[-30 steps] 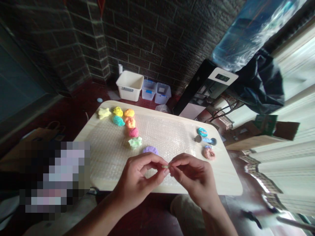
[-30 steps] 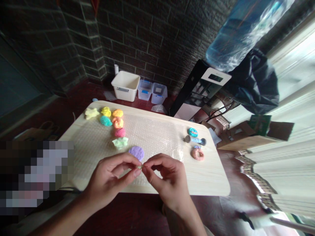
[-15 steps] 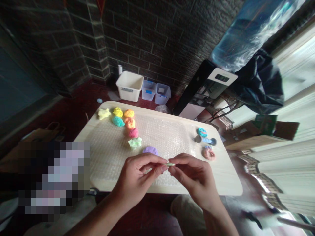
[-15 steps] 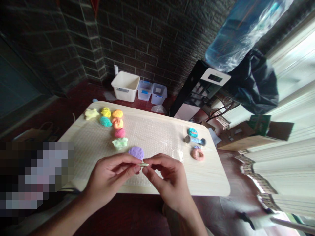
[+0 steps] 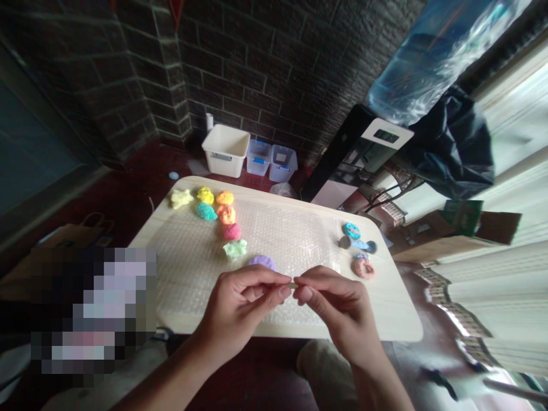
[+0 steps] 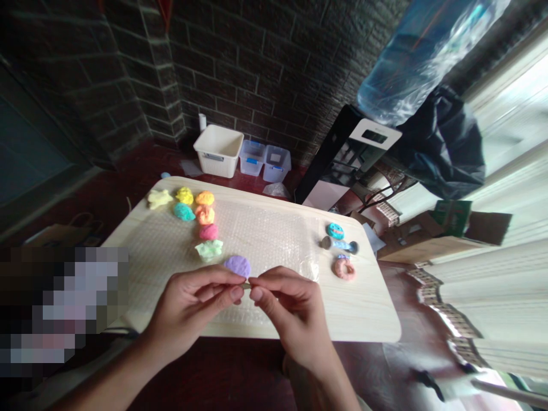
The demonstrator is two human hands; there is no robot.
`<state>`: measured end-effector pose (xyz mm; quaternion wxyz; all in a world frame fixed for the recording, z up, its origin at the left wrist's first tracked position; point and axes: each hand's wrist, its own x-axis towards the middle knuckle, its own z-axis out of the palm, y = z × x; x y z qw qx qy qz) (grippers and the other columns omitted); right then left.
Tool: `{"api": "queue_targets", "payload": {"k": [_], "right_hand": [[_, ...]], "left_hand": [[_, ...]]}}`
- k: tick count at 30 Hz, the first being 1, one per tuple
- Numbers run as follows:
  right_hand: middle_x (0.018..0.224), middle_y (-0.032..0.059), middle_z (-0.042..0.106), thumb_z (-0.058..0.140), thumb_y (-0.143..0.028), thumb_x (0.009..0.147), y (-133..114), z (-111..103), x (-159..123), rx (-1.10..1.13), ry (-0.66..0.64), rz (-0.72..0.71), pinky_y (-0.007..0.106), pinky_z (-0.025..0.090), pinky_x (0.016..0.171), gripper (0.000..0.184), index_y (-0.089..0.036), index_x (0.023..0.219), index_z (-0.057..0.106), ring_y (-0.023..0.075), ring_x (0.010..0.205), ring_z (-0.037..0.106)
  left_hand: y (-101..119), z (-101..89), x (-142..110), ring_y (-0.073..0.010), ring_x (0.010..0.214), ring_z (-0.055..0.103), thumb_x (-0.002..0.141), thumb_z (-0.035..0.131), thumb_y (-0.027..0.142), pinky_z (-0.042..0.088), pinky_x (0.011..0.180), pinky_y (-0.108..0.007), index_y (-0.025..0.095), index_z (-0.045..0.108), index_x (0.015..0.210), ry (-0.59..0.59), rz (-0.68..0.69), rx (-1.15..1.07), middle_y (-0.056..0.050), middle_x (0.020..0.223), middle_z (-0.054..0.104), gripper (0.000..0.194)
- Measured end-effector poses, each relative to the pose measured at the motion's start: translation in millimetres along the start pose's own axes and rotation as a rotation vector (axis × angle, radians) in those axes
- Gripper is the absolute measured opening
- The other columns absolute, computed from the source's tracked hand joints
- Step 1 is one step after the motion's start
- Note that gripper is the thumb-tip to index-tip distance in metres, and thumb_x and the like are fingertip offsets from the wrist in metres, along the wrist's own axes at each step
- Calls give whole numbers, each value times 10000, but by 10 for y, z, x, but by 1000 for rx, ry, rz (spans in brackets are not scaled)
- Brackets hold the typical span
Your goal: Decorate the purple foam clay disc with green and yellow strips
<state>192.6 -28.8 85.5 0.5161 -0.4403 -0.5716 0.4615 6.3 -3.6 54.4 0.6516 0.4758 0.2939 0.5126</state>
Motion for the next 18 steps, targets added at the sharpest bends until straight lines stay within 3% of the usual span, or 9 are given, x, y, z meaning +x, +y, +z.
{"api": "queue_targets", "payload": {"k": [4, 9, 13, 18], "right_hand": [[756, 36, 796, 846, -274, 902, 52, 37, -14, 294, -19, 208, 254, 582, 588, 39, -245, 917, 867, 140, 632, 701], [665, 45, 797, 921, -295, 823, 63, 104, -2, 476, -17, 386, 206, 582, 540, 133, -186, 829, 844, 123, 548, 708], [667, 48, 797, 945, -296, 790, 70, 128, 16, 516, 5, 407, 182, 573, 504, 179, -169, 775, 821, 118, 531, 709], [713, 52, 804, 898, -285, 854, 108, 107, -1, 514, -46, 369, 176, 591, 516, 138, -161, 827, 845, 112, 563, 727]], "left_hand": [[49, -2, -3, -159, 811, 766, 899, 811, 179, 626, 748, -222, 200, 825, 933, -27, 10, -15, -31, 854, 787, 42], [53, -30, -26, -154, 771, 755, 917, 792, 182, 608, 740, -226, 191, 802, 933, -121, -22, -9, -26, 807, 783, 22], [53, -36, -36, -148, 738, 743, 921, 789, 195, 590, 713, -224, 185, 785, 931, -121, -39, 3, -21, 791, 775, 15], [42, -49, -44, -140, 746, 729, 935, 778, 216, 571, 711, -215, 183, 772, 926, -104, -37, 6, -17, 787, 766, 35]]}}
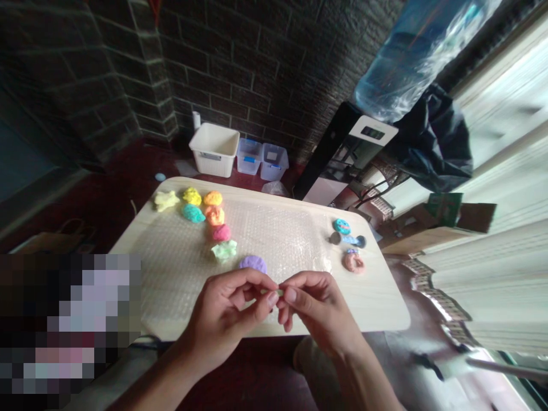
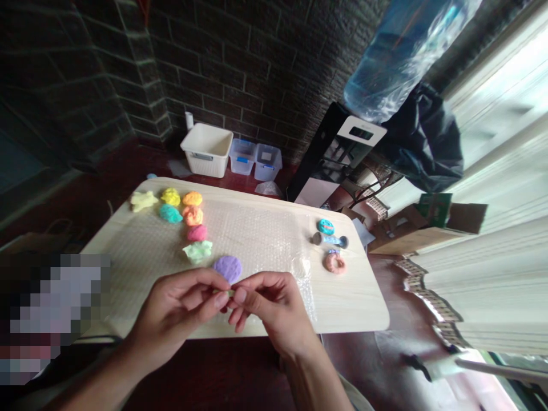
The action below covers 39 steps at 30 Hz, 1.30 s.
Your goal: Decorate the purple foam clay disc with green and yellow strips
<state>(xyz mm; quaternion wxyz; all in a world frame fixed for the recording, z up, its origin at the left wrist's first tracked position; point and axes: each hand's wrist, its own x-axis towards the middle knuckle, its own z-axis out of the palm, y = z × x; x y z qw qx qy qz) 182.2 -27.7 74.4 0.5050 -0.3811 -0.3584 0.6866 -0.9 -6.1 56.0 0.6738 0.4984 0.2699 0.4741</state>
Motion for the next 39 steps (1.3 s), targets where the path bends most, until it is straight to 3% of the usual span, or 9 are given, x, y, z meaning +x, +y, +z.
{"api": "queue_targets", "payload": {"k": [20, 25, 32, 39], "right_hand": [[630, 12, 743, 912, -278, 843, 102, -29, 38, 112, -62, 22, 149, 542, 495, 175, -171, 833, 775, 100, 546, 693], [821, 12, 738, 868, -208, 881, 18, -71, 9, -135, -4, -192, 187, 568, 568, 171, -240, 1047, 843, 103, 661, 692], [947, 55, 748, 807, -99, 908, -42, -7, -64, -607, 17, -481, 302, 598, 680, 301, -298, 1130, 846, 166, 781, 732], [920, 50, 756, 761, -71, 934, -36, -27, -55, -734, 53, -575, 309, 585, 684, 305, -296, 1121, 846, 174, 806, 723]], "left_hand": [[-6, 7, 41, -181, 749, 735, 949, 773, 276, 586, 749, -300, 166, 775, 966, -85, -166, -175, -40, 782, 754, 111], [-84, -21, 67, -146, 739, 662, 997, 716, 321, 547, 737, -278, 154, 765, 909, -64, -162, -201, -30, 775, 702, 194], [-65, -11, 75, -145, 713, 656, 971, 747, 353, 536, 703, -263, 142, 778, 862, -32, -154, -151, -47, 768, 721, 240], [-39, -13, 52, -165, 751, 685, 930, 792, 328, 561, 709, -260, 146, 813, 980, -11, -133, -51, -53, 790, 742, 190]]}}
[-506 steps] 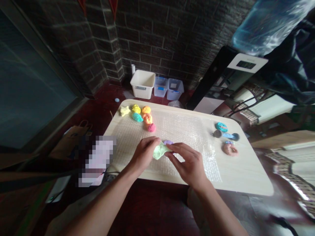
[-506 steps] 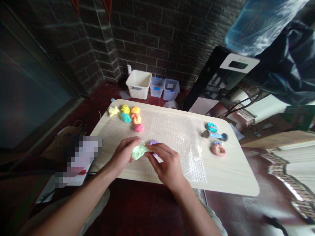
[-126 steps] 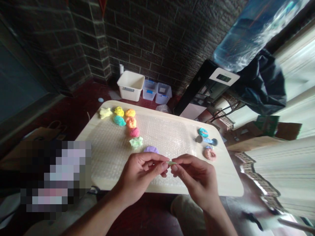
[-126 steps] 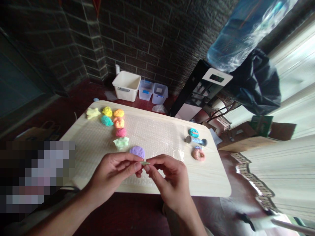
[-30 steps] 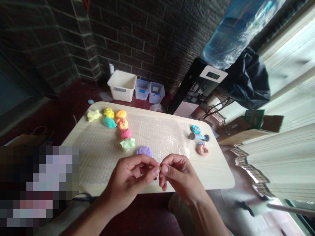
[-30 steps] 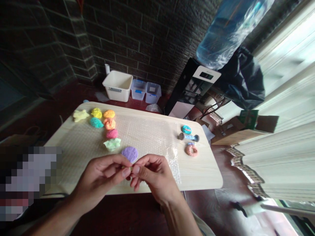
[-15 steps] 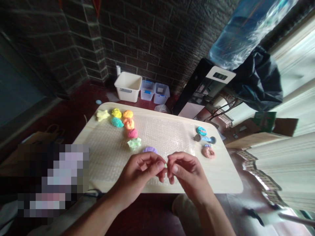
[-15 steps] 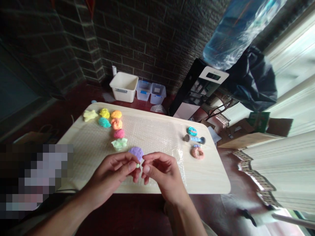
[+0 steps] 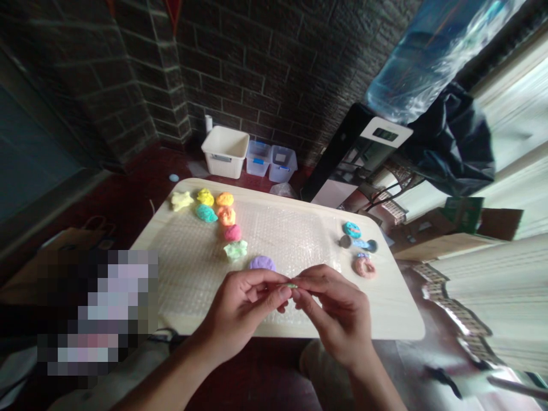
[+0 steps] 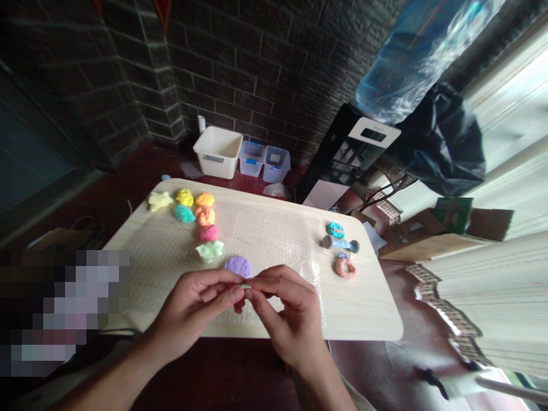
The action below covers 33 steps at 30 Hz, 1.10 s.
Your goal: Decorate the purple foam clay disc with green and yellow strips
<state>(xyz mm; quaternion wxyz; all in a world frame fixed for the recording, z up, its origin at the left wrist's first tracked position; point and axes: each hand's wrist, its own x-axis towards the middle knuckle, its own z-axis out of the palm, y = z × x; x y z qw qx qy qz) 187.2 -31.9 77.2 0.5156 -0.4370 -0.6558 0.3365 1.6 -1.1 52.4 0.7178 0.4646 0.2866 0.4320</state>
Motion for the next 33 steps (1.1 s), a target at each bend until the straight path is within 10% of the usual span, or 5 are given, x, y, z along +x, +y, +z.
{"api": "queue_targets", "payload": {"k": [11, 17, 23, 33], "right_hand": [[877, 62, 740, 767, -126, 944, -16, 9, -16, 52, 56, 71, 299, 588, 604, 181, -259, 1037, 845, 174, 720, 699], [825, 35, 749, 766, -129, 943, -1, 239, -97, 80, 147, 92, 299, 579, 636, 159, -266, 999, 823, 169, 706, 702], [886, 67, 767, 719, -124, 942, -20, 507, -90, -223, -25, -14, 336, 582, 669, 140, -224, 989, 804, 199, 758, 705], [997, 74, 787, 707, -156, 948, -66, 440, -18, -317, -170, -23, 329, 598, 620, 275, -264, 1188, 789, 206, 760, 697]], "left_hand": [[-7, 22, -7, -177, 731, 709, 834, 890, 296, 579, 714, -281, 155, 827, 1021, 68, -14, -77, -61, 791, 772, 243], [23, 73, 59, -230, 1036, 724, 969, 687, 511, 577, 922, -324, 145, 812, 1078, 260, -77, -557, -127, 1102, 788, 402], [122, 58, 63, -285, 1334, 638, 1034, 360, 659, 490, 1138, -396, 84, 722, 1290, 228, -226, -896, -193, 1360, 723, 726], [160, 17, 42, -328, 1165, 707, 990, 415, 673, 538, 949, -426, 108, 711, 1245, 237, -298, -792, -191, 1193, 781, 686]]}}
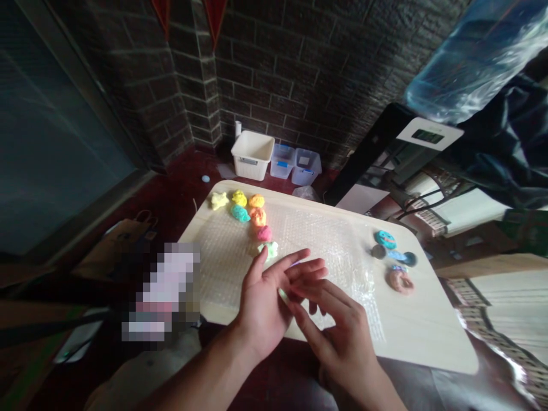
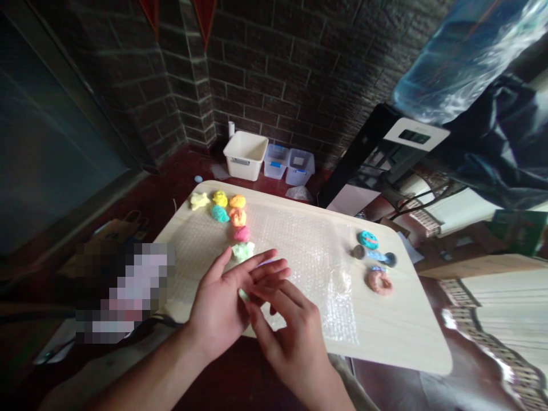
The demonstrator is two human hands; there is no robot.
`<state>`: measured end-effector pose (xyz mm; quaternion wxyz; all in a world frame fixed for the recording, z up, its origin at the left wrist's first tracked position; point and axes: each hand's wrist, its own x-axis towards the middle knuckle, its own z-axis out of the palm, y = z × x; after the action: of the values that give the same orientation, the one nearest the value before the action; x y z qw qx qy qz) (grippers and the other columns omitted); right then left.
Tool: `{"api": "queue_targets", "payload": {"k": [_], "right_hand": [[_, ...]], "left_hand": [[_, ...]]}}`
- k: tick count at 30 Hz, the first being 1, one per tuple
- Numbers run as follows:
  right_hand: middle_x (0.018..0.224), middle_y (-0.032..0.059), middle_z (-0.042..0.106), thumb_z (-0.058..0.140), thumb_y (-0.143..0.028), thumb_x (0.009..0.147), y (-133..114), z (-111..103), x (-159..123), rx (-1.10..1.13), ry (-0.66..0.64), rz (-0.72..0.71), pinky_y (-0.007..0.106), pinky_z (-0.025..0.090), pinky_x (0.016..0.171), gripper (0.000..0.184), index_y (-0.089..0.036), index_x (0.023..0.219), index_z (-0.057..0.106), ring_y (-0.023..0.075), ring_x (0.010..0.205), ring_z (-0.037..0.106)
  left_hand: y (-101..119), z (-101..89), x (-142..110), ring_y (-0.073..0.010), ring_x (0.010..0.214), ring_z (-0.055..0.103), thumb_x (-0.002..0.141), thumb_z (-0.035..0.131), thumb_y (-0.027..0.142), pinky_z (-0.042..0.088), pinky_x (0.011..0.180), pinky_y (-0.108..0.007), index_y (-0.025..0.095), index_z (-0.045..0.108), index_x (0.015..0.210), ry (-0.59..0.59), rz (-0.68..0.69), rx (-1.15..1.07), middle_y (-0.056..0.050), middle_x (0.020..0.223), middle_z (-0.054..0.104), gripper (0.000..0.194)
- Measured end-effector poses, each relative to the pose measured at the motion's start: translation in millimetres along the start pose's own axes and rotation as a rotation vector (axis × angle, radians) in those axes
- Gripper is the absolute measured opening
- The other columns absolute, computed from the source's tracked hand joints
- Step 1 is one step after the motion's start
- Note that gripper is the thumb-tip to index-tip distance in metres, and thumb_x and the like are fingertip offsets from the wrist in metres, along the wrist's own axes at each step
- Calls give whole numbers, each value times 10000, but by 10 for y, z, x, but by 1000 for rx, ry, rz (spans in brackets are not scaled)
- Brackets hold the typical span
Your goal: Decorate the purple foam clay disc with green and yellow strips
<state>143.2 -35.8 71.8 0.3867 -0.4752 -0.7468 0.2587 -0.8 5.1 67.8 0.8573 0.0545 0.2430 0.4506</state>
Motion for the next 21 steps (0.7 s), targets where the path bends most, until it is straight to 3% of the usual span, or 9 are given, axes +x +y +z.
{"api": "queue_targets", "payload": {"k": [4, 8, 12, 14, 17, 21], "right_hand": [[1035, 87, 795, 717, -151, 946, 6, 8, -14, -23, -15, -30, 355, 625, 699, 363, -262, 1289, 762, 223, 819, 727], [985, 72, 791, 695, -153, 955, 43, -4, -52, 30, 8, 22, 342, 591, 677, 270, -258, 1186, 787, 211, 792, 718], [920, 44, 779, 712, -204, 978, 122, -127, -89, 132, 158, 149, 322, 527, 658, 142, -275, 1083, 776, 193, 771, 683], [868, 33, 752, 726, -220, 977, 143, -196, -87, 167, 211, 154, 317, 495, 657, 108, -278, 1053, 776, 187, 762, 651], [881, 47, 720, 741, -242, 968, 139, -259, -66, 197, 249, 130, 324, 487, 681, 83, -272, 1024, 795, 201, 819, 639], [921, 62, 712, 771, -228, 945, 135, -267, -55, 240, 305, 133, 312, 501, 635, 127, -267, 1060, 806, 193, 785, 635]], "left_hand": [[-79, -17, 20, -356, 1184, 679, 966, 478, 689, 523, 908, -427, 99, 725, 1221, 9, -61, 53, -205, 1165, 776, 689], [-142, -50, 38, -304, 1023, 693, 942, 543, 689, 532, 808, -394, 121, 726, 1197, 12, -51, 28, -180, 1154, 750, 650], [-160, -70, 24, -205, 940, 678, 901, 751, 384, 542, 851, -336, 166, 755, 1038, -48, 108, 172, -76, 1045, 733, 258], [-162, -74, 13, -199, 937, 694, 906, 767, 295, 556, 887, -342, 148, 770, 979, -139, 62, 282, -75, 987, 742, 164], [-161, -73, 11, -185, 875, 718, 905, 810, 314, 582, 862, -334, 139, 790, 917, -197, 15, 339, -79, 915, 767, 176], [-161, -77, 33, -159, 799, 713, 855, 874, 329, 587, 774, -282, 147, 822, 899, -175, 45, 380, -75, 873, 781, 195]]}}
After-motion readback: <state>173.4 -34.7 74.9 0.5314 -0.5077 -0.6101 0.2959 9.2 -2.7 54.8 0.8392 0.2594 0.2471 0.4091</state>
